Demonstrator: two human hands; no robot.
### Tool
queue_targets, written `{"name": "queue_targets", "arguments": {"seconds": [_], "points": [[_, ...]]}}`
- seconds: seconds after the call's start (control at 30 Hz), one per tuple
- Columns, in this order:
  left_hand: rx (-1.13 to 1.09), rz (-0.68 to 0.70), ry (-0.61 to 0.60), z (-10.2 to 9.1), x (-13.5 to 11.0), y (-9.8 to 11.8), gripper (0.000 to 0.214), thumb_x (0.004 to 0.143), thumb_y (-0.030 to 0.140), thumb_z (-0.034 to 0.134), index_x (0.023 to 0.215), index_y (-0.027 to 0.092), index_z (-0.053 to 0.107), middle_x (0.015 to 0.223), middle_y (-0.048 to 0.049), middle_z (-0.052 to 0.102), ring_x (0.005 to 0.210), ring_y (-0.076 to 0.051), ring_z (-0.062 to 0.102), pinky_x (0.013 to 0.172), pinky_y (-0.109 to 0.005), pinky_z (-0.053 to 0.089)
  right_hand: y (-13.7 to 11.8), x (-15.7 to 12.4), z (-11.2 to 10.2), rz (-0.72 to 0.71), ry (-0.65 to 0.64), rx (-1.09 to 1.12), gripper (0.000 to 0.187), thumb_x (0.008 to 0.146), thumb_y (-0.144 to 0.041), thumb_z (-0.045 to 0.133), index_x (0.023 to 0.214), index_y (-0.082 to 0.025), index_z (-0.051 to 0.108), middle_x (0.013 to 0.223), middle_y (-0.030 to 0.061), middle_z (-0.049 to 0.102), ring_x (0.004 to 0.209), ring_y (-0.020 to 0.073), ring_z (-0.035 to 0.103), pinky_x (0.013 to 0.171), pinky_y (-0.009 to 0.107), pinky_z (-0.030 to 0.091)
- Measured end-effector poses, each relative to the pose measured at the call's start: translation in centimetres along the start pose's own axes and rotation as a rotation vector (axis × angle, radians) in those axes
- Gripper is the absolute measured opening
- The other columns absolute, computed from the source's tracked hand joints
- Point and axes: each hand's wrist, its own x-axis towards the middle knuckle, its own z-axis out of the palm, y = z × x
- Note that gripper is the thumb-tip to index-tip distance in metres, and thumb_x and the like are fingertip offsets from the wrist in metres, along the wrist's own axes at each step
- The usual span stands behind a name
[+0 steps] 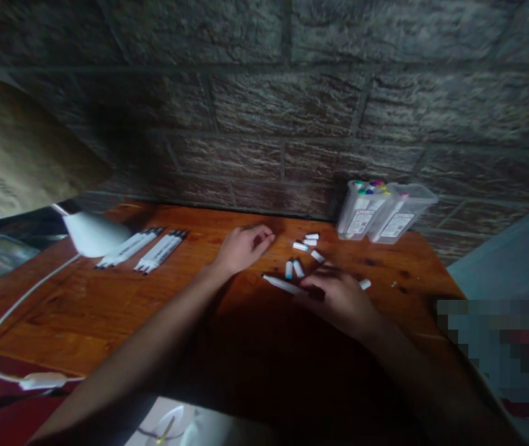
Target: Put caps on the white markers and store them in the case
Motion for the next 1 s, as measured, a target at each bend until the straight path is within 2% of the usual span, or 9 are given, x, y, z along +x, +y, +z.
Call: {"name": "queue_targets", "arguments": {"seconds": [0.13, 0.27, 0.33, 0.43, 0.5, 0.6, 0.7, 0.83, 1.0], "points": [[-0.013, -0.005, 0.020, -0.1, -0.1, 0.6, 0.029, 0.096, 0.039, 0.050, 0.097, 0.018, 0.070, 0.086, -0.0036, 0.075, 0.069, -0.015, 0.064, 0.064, -0.024, 0.043, -0.3, 0.0, 0.8, -0.025, -0.058, -0.044, 0.013, 0.086, -0.034, 0.071, 0.089, -0.021, 0.074, 0.089, 0.0046, 0.073, 0.091, 0.0235, 0.064, 0.085, 0.036, 0.045], [-0.091, -0.051, 0.108, -0.6, 0.1, 0.8, 0.029, 0.094, 0.039, 0.053, 0.092, 0.017, 0.071, 0.080, -0.0029, 0.073, 0.065, -0.014, 0.062, 0.063, -0.024, 0.042, -0.1, -0.2, 0.0, -0.014, -0.026, 0.071, 0.012, 0.089, -0.032, 0.067, 0.085, -0.023, 0.072, 0.083, 0.0025, 0.071, 0.083, 0.0211, 0.064, 0.078, 0.034, 0.047], [-0.218, -0.133, 0.287, -0.9, 0.4, 0.6, 0.028, 0.092, 0.039, 0.056, 0.085, 0.016, 0.069, 0.069, -0.0007, 0.068, 0.060, -0.012, 0.058, 0.060, -0.023, 0.041, -0.2, -0.3, -0.6, 0.045, 0.052, 0.185, 0.014, 0.091, -0.035, 0.064, 0.089, -0.024, 0.072, 0.083, 0.0018, 0.070, 0.079, 0.0192, 0.064, 0.073, 0.032, 0.048], [-0.512, -0.338, 0.626, -1.2, 0.9, 0.5, 0.030, 0.091, 0.041, 0.058, 0.075, 0.016, 0.064, 0.057, 0.0032, 0.054, 0.051, -0.010, 0.047, 0.052, -0.022, 0.035, -1.0, -0.4, -1.3, 0.125, 0.268, 0.333, 0.017, 0.091, -0.036, 0.064, 0.102, -0.026, 0.071, 0.092, 0.0035, 0.070, 0.081, 0.0191, 0.065, 0.071, 0.031, 0.050], [-0.690, -0.411, 0.682, -1.1, 0.9, 1.1, 0.034, 0.091, 0.042, 0.057, 0.071, 0.015, 0.063, 0.053, 0.0045, 0.047, 0.048, -0.009, 0.042, 0.049, -0.022, 0.033, -1.7, -0.4, -1.4, 0.137, 0.404, 0.375, 0.018, 0.091, -0.034, 0.065, 0.106, -0.026, 0.071, 0.095, 0.0044, 0.069, 0.082, 0.0193, 0.065, 0.070, 0.032, 0.051], [-0.806, -0.313, 0.456, -0.9, 0.2, 3.3, 0.039, 0.091, 0.046, 0.058, 0.070, 0.014, 0.067, 0.051, 0.0038, 0.048, 0.050, -0.009, 0.044, 0.051, -0.022, 0.036, -2.4, -0.5, -1.1, 0.131, 0.525, 0.373, 0.014, 0.089, -0.028, 0.067, 0.103, -0.028, 0.071, 0.092, 0.0030, 0.067, 0.082, 0.0188, 0.063, 0.071, 0.032, 0.051], [-0.915, -0.135, 0.240, -0.7, -1.0, 6.1, 0.040, 0.090, 0.049, 0.059, 0.075, 0.014, 0.070, 0.049, 0.0045, 0.047, 0.047, -0.008, 0.042, 0.048, -0.021, 0.034, -2.6, -0.7, -0.5, 0.131, 0.547, 0.323, 0.016, 0.088, -0.024, 0.069, 0.102, -0.029, 0.071, 0.091, 0.0024, 0.067, 0.082, 0.0189, 0.063, 0.072, 0.033, 0.051], [-1.068, -0.052, 0.113, -0.7, -1.8, 8.1, 0.033, 0.085, 0.045, 0.069, 0.091, 0.013, 0.075, 0.059, 0.0003, 0.062, 0.049, -0.008, 0.048, 0.049, -0.021, 0.039, -2.7, -0.8, -0.1, 0.079, 0.559, 0.265, 0.020, 0.086, -0.022, 0.072, 0.104, -0.029, 0.071, 0.091, 0.0027, 0.069, 0.083, 0.0197, 0.063, 0.070, 0.033, 0.052], [-1.216, -0.071, -0.011, -0.7, -1.6, 7.9, 0.029, 0.083, 0.041, 0.072, 0.093, 0.014, 0.077, 0.068, -0.0026, 0.068, 0.053, -0.008, 0.053, 0.054, -0.021, 0.045, -2.8, -0.8, 0.0, 0.047, 0.575, 0.245, 0.022, 0.083, -0.019, 0.074, 0.102, -0.029, 0.071, 0.088, 0.0021, 0.070, 0.079, 0.0195, 0.064, 0.067, 0.033, 0.053]]}}
